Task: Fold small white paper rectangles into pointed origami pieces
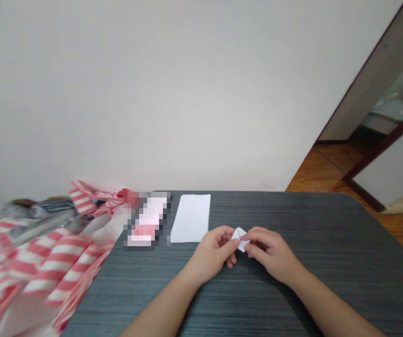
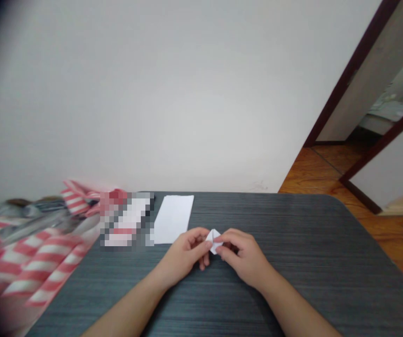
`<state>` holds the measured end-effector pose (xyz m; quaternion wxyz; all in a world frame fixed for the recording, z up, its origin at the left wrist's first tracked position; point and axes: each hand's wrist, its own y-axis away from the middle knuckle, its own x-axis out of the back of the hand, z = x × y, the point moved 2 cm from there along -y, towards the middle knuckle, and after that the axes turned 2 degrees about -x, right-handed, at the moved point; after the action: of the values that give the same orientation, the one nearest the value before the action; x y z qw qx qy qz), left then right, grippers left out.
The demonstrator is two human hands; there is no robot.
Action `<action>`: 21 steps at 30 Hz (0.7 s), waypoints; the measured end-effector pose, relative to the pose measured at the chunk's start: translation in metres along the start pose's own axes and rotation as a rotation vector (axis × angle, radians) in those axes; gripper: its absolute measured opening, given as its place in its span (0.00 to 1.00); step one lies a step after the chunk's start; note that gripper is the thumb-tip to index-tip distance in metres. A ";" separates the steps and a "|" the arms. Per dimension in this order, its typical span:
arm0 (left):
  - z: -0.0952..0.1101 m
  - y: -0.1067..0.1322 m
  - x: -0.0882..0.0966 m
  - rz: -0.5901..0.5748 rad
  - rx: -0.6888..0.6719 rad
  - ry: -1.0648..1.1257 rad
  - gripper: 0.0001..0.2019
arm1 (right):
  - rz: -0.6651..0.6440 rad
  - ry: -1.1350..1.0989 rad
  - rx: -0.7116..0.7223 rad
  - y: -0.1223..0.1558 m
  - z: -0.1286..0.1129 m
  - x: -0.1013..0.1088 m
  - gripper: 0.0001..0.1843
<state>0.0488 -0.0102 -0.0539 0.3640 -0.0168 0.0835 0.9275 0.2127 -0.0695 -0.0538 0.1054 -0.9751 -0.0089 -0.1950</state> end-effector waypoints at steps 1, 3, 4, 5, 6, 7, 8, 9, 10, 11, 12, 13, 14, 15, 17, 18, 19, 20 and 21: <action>-0.001 0.000 0.000 0.007 -0.003 -0.006 0.12 | 0.007 0.001 -0.030 0.000 0.001 -0.001 0.06; -0.002 0.000 -0.001 0.024 -0.003 -0.019 0.11 | 0.006 -0.066 -0.099 0.000 0.005 -0.004 0.08; -0.003 0.000 -0.001 0.030 -0.001 -0.026 0.10 | 0.001 -0.116 -0.117 0.001 0.007 -0.006 0.10; -0.003 0.000 -0.001 0.034 0.001 -0.033 0.10 | 0.002 -0.156 -0.129 0.001 0.009 -0.007 0.12; -0.003 0.000 -0.001 0.035 0.003 -0.041 0.10 | 0.003 -0.179 -0.137 0.001 0.009 -0.007 0.13; -0.003 0.001 -0.001 0.035 0.005 -0.047 0.09 | 0.001 -0.175 -0.144 0.001 0.010 -0.008 0.12; -0.002 0.001 -0.001 0.032 0.005 -0.053 0.09 | -0.006 -0.144 -0.150 0.001 0.009 -0.007 0.10; -0.002 0.002 -0.001 0.029 0.003 -0.059 0.09 | -0.019 -0.091 -0.153 0.001 0.007 -0.006 0.08; -0.001 0.002 -0.001 0.027 -0.001 -0.065 0.09 | -0.036 -0.025 -0.151 0.000 0.005 -0.005 0.05; -0.001 0.003 -0.001 0.025 -0.006 -0.069 0.09 | -0.053 0.049 -0.141 -0.001 0.002 -0.004 0.06; 0.000 0.003 -0.001 0.023 -0.011 -0.072 0.09 | -0.060 0.112 -0.125 -0.002 -0.001 -0.003 0.09; 0.000 0.003 -0.001 0.020 -0.016 -0.076 0.09 | -0.059 0.155 -0.110 -0.003 -0.004 -0.002 0.11; 0.001 0.004 -0.001 0.018 -0.020 -0.079 0.09 | -0.056 0.174 -0.112 -0.003 -0.006 -0.002 0.13; 0.001 0.004 -0.001 0.015 -0.022 -0.082 0.09 | -0.057 0.178 -0.124 -0.004 -0.007 -0.002 0.13; 0.002 0.004 -0.002 0.007 -0.019 -0.092 0.09 | -0.052 0.156 -0.157 -0.003 -0.008 -0.001 0.14; 0.002 0.004 -0.002 0.001 -0.014 -0.101 0.10 | -0.046 0.139 -0.170 -0.003 -0.008 -0.001 0.14; 0.003 0.004 -0.002 -0.008 -0.006 -0.114 0.10 | -0.037 0.122 -0.177 -0.003 -0.008 -0.001 0.14; 0.003 0.004 -0.002 -0.019 0.003 -0.132 0.10 | -0.026 0.107 -0.177 -0.002 -0.008 -0.001 0.14; 0.003 0.004 -0.002 -0.028 0.011 -0.154 0.10 | -0.018 0.092 -0.175 -0.002 -0.007 -0.001 0.14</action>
<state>0.0475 -0.0140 -0.0504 0.3823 0.0552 0.0600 0.9204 0.2091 -0.0688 -0.0474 0.0186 -0.9705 0.0044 -0.2404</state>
